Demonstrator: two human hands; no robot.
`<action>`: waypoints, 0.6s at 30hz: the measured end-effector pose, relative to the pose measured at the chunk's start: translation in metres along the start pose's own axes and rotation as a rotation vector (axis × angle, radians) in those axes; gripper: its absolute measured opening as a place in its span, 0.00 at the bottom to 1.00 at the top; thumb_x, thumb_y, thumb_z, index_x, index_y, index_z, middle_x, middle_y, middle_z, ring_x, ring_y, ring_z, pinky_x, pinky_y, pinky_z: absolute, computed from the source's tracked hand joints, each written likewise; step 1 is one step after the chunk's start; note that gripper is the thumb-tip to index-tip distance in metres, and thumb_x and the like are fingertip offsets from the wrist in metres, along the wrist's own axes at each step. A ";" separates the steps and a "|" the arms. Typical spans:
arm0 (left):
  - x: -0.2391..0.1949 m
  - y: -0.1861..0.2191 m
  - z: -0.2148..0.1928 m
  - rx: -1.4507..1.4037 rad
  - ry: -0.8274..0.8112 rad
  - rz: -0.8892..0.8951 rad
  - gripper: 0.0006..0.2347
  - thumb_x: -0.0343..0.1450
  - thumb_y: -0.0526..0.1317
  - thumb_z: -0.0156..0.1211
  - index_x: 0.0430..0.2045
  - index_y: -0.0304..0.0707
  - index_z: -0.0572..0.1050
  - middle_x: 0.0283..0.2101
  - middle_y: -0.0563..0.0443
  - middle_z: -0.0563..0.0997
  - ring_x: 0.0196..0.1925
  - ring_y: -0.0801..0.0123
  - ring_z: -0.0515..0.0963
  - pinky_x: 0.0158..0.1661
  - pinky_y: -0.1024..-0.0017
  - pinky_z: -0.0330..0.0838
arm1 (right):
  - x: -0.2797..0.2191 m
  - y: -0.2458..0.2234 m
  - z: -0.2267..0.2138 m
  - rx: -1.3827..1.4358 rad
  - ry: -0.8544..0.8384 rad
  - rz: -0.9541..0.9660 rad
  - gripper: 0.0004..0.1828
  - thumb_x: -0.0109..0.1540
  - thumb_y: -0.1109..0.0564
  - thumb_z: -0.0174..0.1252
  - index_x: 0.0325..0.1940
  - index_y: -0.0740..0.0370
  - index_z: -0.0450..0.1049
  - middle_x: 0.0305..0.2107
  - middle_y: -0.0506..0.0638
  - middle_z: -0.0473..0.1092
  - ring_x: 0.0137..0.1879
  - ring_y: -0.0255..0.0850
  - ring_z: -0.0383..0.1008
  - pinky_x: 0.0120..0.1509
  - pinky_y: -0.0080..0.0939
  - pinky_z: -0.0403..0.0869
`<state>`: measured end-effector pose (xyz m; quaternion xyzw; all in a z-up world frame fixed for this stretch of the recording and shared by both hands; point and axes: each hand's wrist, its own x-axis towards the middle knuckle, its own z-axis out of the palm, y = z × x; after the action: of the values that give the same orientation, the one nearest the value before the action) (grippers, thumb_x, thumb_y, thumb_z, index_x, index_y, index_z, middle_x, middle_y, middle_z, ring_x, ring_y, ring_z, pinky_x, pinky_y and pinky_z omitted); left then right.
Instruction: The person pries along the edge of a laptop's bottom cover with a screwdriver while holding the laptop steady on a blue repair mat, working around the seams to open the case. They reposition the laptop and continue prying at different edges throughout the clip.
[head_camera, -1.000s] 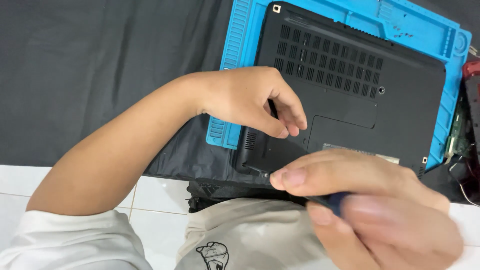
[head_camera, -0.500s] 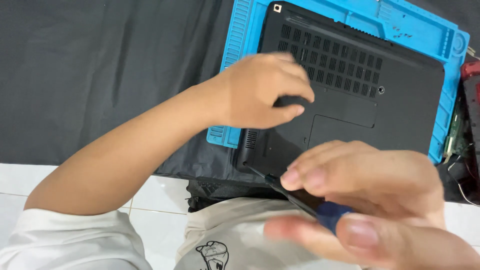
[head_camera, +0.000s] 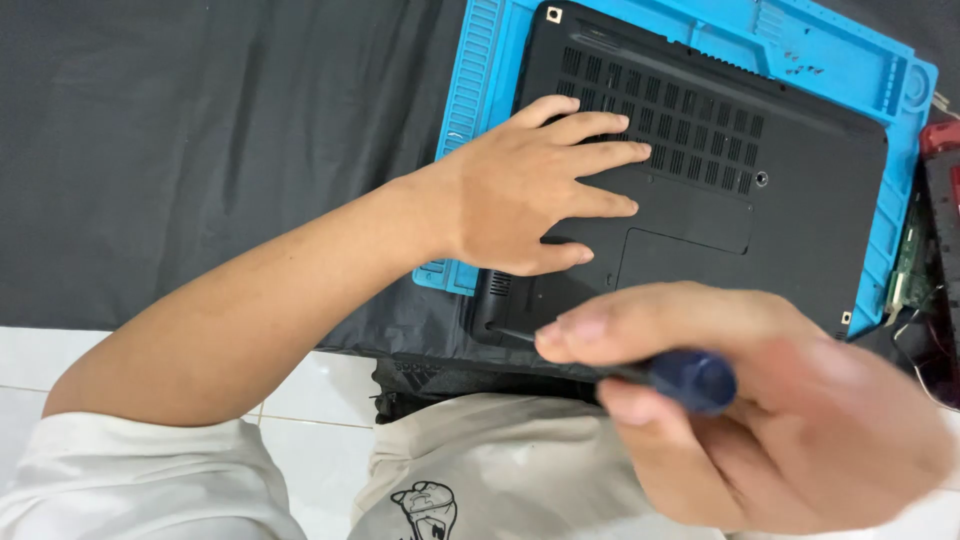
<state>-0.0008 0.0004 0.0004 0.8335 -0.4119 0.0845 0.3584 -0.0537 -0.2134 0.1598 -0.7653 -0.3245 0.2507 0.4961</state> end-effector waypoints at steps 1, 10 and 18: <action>0.000 0.000 0.000 0.000 0.000 0.000 0.21 0.66 0.48 0.69 0.54 0.45 0.80 0.69 0.42 0.68 0.73 0.49 0.60 0.69 0.48 0.51 | 0.009 0.002 0.006 0.000 -0.001 0.000 0.28 0.56 0.75 0.61 0.57 0.60 0.67 0.46 0.61 0.74 0.47 0.47 0.86 0.49 0.43 0.85; 0.002 -0.001 0.000 -0.012 -0.008 0.003 0.21 0.67 0.48 0.69 0.54 0.45 0.80 0.69 0.42 0.68 0.74 0.50 0.60 0.69 0.48 0.51 | 0.003 0.002 -0.001 -0.150 -0.069 -0.072 0.31 0.54 0.72 0.69 0.58 0.57 0.68 0.46 0.57 0.74 0.45 0.44 0.82 0.42 0.41 0.85; 0.002 0.000 0.000 -0.005 -0.023 -0.015 0.20 0.67 0.48 0.68 0.53 0.46 0.80 0.69 0.42 0.68 0.73 0.50 0.60 0.69 0.49 0.51 | 0.002 -0.006 0.019 -0.098 0.162 -0.334 0.39 0.60 0.71 0.70 0.67 0.38 0.67 0.48 0.52 0.68 0.49 0.44 0.83 0.58 0.51 0.82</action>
<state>0.0008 -0.0010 0.0014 0.8366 -0.4101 0.0710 0.3563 -0.0675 -0.1989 0.1576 -0.7418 -0.4177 0.0864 0.5175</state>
